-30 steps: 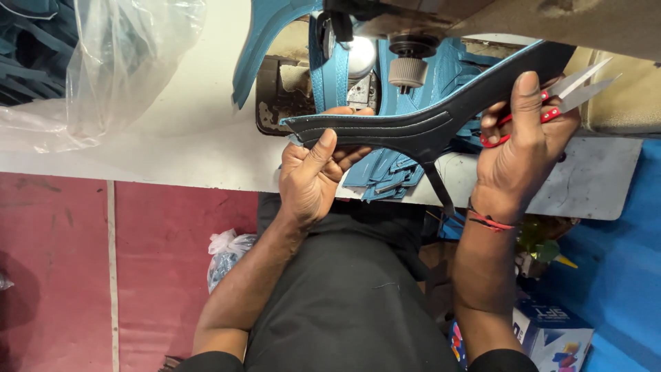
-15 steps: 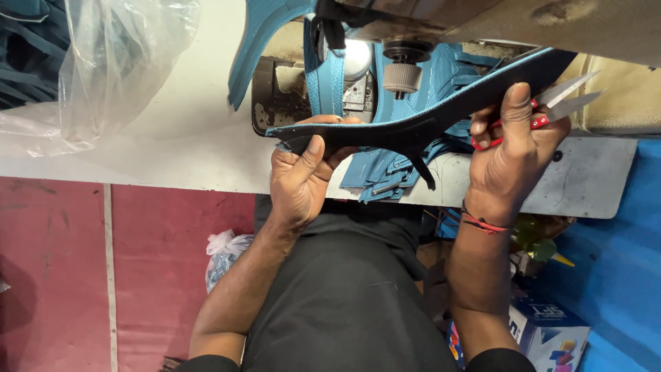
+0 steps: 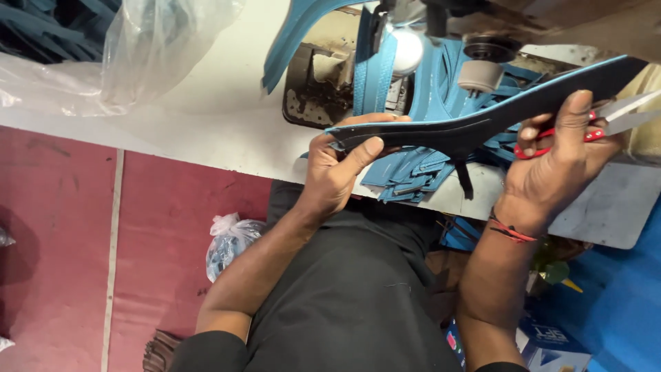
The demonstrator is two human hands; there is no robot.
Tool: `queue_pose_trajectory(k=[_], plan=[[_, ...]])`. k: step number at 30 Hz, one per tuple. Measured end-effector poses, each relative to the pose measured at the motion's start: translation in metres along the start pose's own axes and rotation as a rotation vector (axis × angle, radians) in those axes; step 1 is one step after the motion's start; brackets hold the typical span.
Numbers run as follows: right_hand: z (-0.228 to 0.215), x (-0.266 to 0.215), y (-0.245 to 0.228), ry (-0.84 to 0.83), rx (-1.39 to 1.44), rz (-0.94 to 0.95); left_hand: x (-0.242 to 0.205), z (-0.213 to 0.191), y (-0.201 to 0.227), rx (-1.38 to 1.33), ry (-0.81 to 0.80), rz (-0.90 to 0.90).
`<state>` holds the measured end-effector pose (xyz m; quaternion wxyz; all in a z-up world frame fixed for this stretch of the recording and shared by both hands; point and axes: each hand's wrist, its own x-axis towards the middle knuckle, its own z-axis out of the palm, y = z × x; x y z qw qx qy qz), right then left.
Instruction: Trim excess threads and finish blue leather shoe upper components using hand snips.
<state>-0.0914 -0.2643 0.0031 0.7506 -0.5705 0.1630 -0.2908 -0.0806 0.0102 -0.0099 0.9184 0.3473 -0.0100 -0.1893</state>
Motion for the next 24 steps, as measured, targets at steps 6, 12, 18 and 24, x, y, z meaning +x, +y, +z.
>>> queue_pose_trajectory(k=[6, 12, 18, 24], plan=[[-0.012, 0.003, 0.01, 0.009, -0.038, 0.02, 0.0, -0.005, -0.008, 0.081, -0.022, 0.037], [-0.004, 0.003, 0.007, 0.033, -0.046, 0.007, 0.001, -0.005, -0.008, -0.001, -0.038, 0.01], [-0.019, 0.004, 0.01, -0.143, -0.409, -0.271, 0.001, 0.002, -0.003, 0.0, -0.067, -0.032], [0.002, -0.042, -0.025, -0.177, -0.79, -0.409, 0.004, 0.01, -0.009, -0.031, -0.1, -0.059]])
